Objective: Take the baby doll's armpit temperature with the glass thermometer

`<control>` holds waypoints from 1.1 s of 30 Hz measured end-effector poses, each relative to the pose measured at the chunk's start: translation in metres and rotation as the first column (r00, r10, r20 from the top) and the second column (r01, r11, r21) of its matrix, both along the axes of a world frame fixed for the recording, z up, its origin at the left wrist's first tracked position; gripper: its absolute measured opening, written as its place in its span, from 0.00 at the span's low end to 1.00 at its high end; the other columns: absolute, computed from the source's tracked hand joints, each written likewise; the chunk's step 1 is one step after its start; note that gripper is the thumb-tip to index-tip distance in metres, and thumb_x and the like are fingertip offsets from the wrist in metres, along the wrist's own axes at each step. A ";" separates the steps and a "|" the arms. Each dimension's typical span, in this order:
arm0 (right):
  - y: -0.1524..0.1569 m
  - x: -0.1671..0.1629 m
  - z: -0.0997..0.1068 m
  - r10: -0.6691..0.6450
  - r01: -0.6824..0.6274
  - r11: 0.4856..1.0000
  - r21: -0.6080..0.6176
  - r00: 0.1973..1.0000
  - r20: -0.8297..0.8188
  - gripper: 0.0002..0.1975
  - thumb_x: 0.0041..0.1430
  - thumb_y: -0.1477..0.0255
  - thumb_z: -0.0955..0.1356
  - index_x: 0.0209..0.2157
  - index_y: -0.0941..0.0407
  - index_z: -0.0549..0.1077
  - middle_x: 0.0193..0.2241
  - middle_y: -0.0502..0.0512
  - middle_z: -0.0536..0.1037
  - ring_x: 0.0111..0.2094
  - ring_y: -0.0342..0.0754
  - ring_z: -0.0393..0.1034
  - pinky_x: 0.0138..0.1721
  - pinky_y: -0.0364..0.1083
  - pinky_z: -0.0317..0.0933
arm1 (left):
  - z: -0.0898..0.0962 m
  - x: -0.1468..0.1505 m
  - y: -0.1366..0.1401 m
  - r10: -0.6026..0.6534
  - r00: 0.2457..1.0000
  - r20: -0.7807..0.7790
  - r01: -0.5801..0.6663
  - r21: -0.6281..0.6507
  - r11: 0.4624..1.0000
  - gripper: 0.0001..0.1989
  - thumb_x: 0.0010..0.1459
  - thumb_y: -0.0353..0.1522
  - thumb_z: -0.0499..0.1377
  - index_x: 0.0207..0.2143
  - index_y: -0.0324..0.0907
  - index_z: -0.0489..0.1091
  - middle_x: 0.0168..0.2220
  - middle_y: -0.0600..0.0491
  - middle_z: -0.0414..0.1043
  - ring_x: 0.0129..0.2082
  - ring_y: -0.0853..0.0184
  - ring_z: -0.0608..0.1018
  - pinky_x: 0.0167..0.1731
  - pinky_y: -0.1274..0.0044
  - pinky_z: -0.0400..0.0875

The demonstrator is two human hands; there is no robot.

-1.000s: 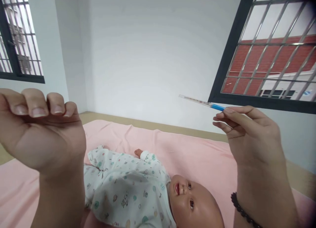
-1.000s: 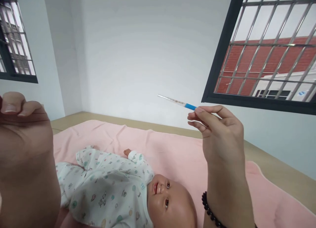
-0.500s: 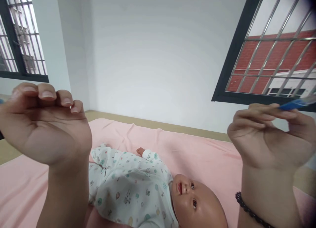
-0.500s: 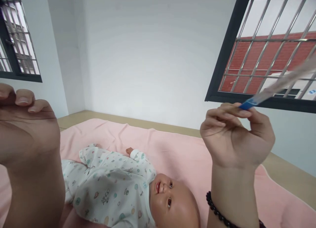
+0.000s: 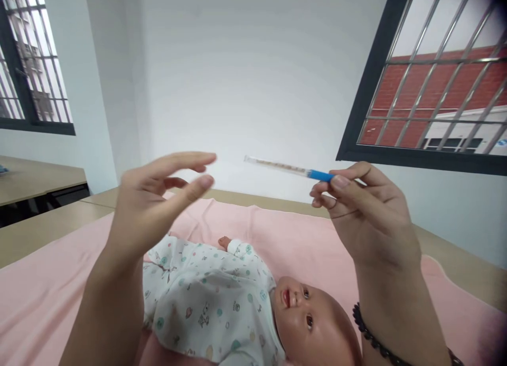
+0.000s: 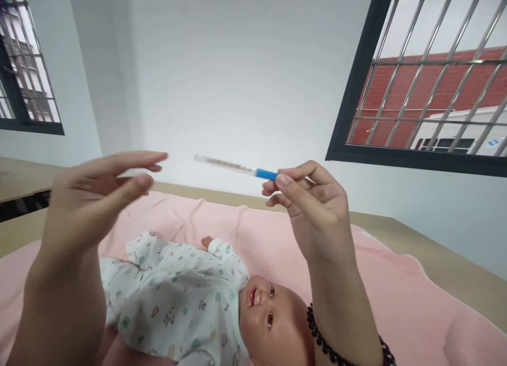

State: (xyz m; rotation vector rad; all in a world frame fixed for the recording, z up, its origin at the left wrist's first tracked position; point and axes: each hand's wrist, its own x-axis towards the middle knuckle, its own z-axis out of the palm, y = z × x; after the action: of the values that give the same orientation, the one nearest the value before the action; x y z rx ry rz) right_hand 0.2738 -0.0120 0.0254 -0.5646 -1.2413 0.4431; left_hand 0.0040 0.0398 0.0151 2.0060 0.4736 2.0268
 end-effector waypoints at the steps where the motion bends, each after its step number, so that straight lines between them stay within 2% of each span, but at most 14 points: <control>1: -0.001 0.000 -0.001 0.036 -0.036 0.999 0.003 0.997 0.074 0.12 0.49 0.69 0.80 0.30 0.56 0.76 0.23 0.50 0.74 0.30 0.45 0.75 0.28 0.39 0.70 | -0.002 0.001 -0.002 -0.011 0.995 -0.096 0.010 -0.011 1.000 0.12 0.57 0.33 0.70 0.44 0.52 0.82 0.44 0.53 0.81 0.43 0.69 0.81 0.33 0.85 0.77; 3: -0.004 0.001 -0.004 0.064 -0.065 0.998 0.003 0.979 0.193 0.09 0.54 0.69 0.79 0.32 0.55 0.78 0.23 0.50 0.75 0.31 0.45 0.77 0.31 0.38 0.71 | -0.005 0.004 -0.004 -0.032 0.984 -0.177 0.030 -0.010 0.999 0.12 0.57 0.34 0.70 0.44 0.55 0.81 0.43 0.55 0.81 0.41 0.69 0.82 0.31 0.83 0.78; 6: -0.006 0.002 -0.006 0.061 -0.053 0.998 -0.033 0.954 0.293 0.07 0.56 0.68 0.78 0.33 0.54 0.79 0.26 0.52 0.78 0.33 0.44 0.78 0.33 0.37 0.72 | -0.006 0.008 -0.006 -0.011 0.990 -0.144 0.010 -0.005 1.000 0.10 0.58 0.32 0.70 0.41 0.57 0.82 0.40 0.57 0.82 0.40 0.69 0.83 0.31 0.83 0.79; 9: -0.006 0.002 -0.006 0.065 -0.050 0.997 -0.054 0.947 0.316 0.06 0.57 0.69 0.78 0.34 0.52 0.79 0.27 0.50 0.79 0.34 0.43 0.78 0.34 0.37 0.72 | -0.005 0.010 -0.006 0.002 0.990 -0.142 -0.005 -0.017 1.000 0.10 0.56 0.32 0.70 0.40 0.56 0.82 0.38 0.58 0.82 0.35 0.71 0.82 0.29 0.84 0.78; 12: -0.005 0.003 -0.007 0.080 -0.065 0.996 -0.055 0.937 0.339 0.05 0.59 0.70 0.77 0.34 0.52 0.79 0.28 0.49 0.79 0.35 0.43 0.79 0.36 0.37 0.73 | -0.005 0.009 -0.005 0.035 0.991 -0.132 -0.032 0.030 0.999 0.11 0.56 0.31 0.70 0.41 0.55 0.82 0.39 0.58 0.81 0.32 0.74 0.79 0.28 0.84 0.77; 15: -0.005 0.004 -0.008 0.095 -0.083 0.995 -0.047 0.928 0.361 0.04 0.60 0.70 0.77 0.35 0.51 0.79 0.29 0.50 0.79 0.36 0.44 0.79 0.36 0.38 0.74 | -0.005 0.009 -0.003 0.088 0.990 -0.113 -0.077 0.092 0.993 0.12 0.57 0.30 0.70 0.42 0.54 0.81 0.40 0.59 0.81 0.33 0.76 0.78 0.29 0.85 0.76; 19: -0.005 0.004 -0.008 0.103 -0.093 0.995 -0.045 0.928 0.357 0.04 0.60 0.70 0.76 0.35 0.51 0.79 0.29 0.49 0.79 0.36 0.44 0.79 0.36 0.38 0.74 | -0.006 0.009 -0.004 0.089 0.986 -0.138 -0.080 0.073 0.994 0.09 0.57 0.31 0.70 0.40 0.53 0.82 0.38 0.59 0.81 0.33 0.76 0.78 0.31 0.86 0.76; 22: -0.006 0.003 -0.008 0.107 -0.095 0.994 -0.052 0.930 0.352 0.05 0.60 0.69 0.76 0.35 0.52 0.78 0.29 0.49 0.79 0.36 0.44 0.79 0.35 0.38 0.74 | -0.005 0.008 -0.005 0.079 0.986 -0.148 -0.068 0.076 0.995 0.07 0.58 0.31 0.69 0.39 0.51 0.82 0.37 0.59 0.81 0.33 0.76 0.78 0.32 0.86 0.77; 25: -0.007 0.001 -0.006 0.086 -0.072 0.996 -0.052 0.925 0.371 0.08 0.62 0.65 0.75 0.33 0.53 0.76 0.26 0.50 0.78 0.30 0.41 0.76 0.34 0.37 0.72 | -0.004 0.008 -0.004 0.070 0.982 -0.178 -0.055 0.087 0.995 0.03 0.61 0.31 0.67 0.36 0.49 0.81 0.34 0.59 0.80 0.31 0.77 0.78 0.32 0.86 0.76; 28: -0.008 0.001 -0.006 0.051 -0.030 0.998 -0.058 0.913 0.405 0.14 0.63 0.62 0.75 0.29 0.55 0.74 0.22 0.50 0.75 0.24 0.40 0.71 0.29 0.38 0.68 | -0.005 0.009 -0.002 0.069 0.977 -0.199 -0.054 0.080 0.995 0.07 0.64 0.32 0.64 0.32 0.46 0.79 0.28 0.60 0.77 0.28 0.79 0.77 0.31 0.88 0.74; 33: -0.009 0.005 -0.006 0.058 -0.003 0.993 -0.116 0.874 0.482 0.17 0.64 0.60 0.74 0.27 0.56 0.72 0.21 0.51 0.74 0.25 0.39 0.69 0.29 0.37 0.64 | -0.004 0.007 -0.001 0.077 0.975 -0.210 -0.060 0.088 0.994 0.09 0.65 0.32 0.62 0.30 0.44 0.77 0.25 0.59 0.75 0.27 0.78 0.76 0.29 0.88 0.72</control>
State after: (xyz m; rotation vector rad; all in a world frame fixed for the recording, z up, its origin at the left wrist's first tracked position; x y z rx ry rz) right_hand 0.2788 -0.0206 0.0192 -0.7840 -1.7173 0.4112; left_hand 0.0114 0.0383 0.0108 2.2999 0.5166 1.9066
